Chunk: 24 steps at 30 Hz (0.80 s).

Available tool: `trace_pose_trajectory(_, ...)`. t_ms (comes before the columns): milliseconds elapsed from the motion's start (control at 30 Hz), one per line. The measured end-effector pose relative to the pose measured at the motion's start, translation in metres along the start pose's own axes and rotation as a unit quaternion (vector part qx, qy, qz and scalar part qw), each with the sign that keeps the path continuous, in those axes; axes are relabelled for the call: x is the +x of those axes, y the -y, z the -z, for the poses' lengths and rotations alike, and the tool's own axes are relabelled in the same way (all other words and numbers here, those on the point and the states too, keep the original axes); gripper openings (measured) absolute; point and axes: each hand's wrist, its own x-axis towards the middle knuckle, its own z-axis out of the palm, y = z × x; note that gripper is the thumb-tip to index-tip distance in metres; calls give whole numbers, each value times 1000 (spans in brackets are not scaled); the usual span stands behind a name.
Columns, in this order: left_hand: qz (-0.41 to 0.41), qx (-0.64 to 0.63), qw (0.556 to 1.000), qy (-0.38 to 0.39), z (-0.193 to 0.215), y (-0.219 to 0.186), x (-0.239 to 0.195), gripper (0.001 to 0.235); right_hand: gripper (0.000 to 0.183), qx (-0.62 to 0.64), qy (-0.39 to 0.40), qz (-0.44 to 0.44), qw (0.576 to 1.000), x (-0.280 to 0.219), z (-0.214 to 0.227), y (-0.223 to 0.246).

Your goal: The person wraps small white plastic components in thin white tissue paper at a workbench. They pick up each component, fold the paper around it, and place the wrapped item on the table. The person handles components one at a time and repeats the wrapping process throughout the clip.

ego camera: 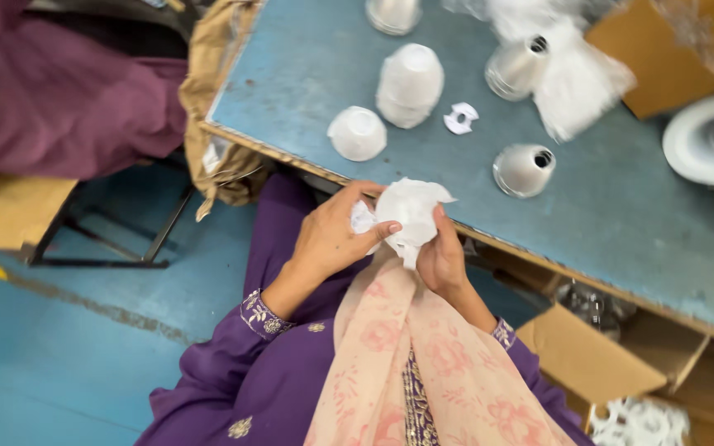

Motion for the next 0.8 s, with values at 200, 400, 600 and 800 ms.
trace_pose_trajectory(200, -53, 109, 992, 44, -27, 4, 19, 27, 66, -75, 51, 30, 995, -12, -14, 25)
trace_pose_trajectory(400, -60, 145, 987, 19, -49, 11, 33, 23, 80, -434, -32, 343, 832, -37, -14, 49)
trace_pose_trajectory(600, -69, 134, 986, 71, -50, 22, 36, 24, 18, -510, -195, 323, 773, -39, 27, 48)
trace_pose_trajectory(800, -34, -256, 937, 235, -50, 56, 26, 25, 20, -199, -237, 165, 937, -16, 82, 56)
